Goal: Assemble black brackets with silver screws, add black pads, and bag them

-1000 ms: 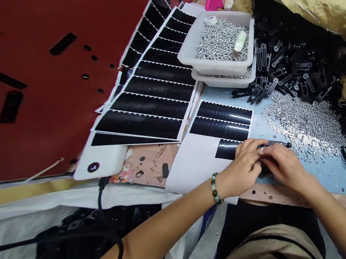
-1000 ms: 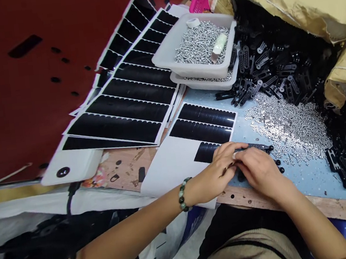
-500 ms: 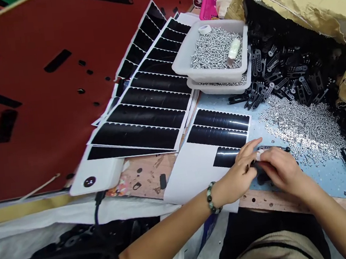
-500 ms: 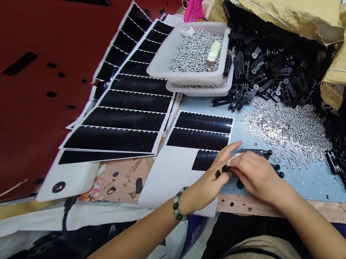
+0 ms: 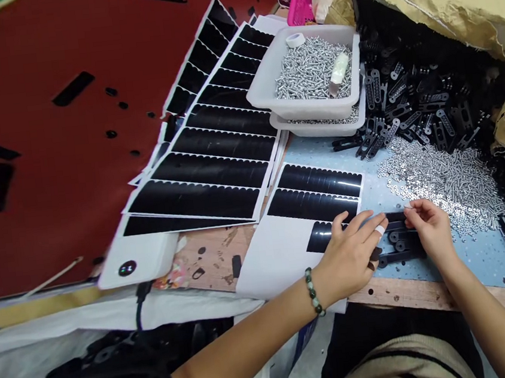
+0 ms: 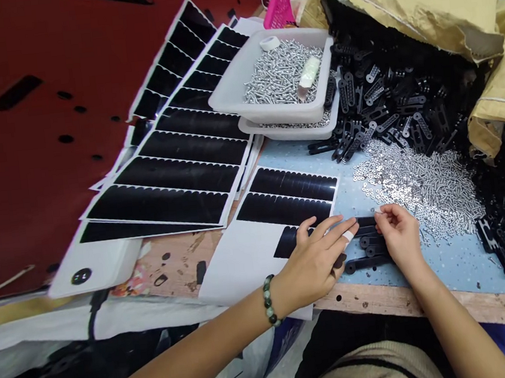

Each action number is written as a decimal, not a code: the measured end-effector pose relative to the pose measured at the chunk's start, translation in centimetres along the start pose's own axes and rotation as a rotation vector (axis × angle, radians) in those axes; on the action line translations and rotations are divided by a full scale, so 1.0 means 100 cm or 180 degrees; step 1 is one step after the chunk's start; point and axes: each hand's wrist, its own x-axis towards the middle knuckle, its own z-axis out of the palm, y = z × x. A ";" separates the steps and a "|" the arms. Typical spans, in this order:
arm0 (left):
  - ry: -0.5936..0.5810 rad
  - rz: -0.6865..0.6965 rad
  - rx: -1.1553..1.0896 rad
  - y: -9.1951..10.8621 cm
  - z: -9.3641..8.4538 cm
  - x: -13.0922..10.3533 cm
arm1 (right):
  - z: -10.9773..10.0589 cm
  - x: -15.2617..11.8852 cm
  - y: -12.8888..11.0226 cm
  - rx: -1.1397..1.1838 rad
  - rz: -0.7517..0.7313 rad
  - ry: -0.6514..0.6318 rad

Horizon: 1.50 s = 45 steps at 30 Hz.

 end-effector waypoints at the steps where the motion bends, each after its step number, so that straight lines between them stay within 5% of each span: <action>1: 0.0002 0.0010 0.0006 0.000 0.000 0.000 | 0.000 0.000 0.000 -0.0039 0.0001 0.0019; 16: -0.0004 0.0058 -0.0132 -0.002 0.000 0.004 | -0.001 -0.001 0.003 -0.0616 -0.0279 -0.0032; 25: -0.0044 0.0055 -0.0304 0.000 0.000 0.009 | -0.016 0.006 -0.012 -0.2818 -0.1294 -0.0113; 32: -0.0058 -0.0061 -0.0777 0.004 0.019 0.002 | -0.053 -0.032 0.018 -0.2466 -0.1971 0.0048; 39: 0.0126 -0.0126 -0.0545 0.020 0.032 0.033 | -0.040 -0.040 0.035 -0.2760 -0.2191 -0.0644; 45: 0.0267 -0.0187 -0.0614 0.025 0.038 0.035 | -0.030 -0.058 0.034 -0.3207 -0.2574 -0.1067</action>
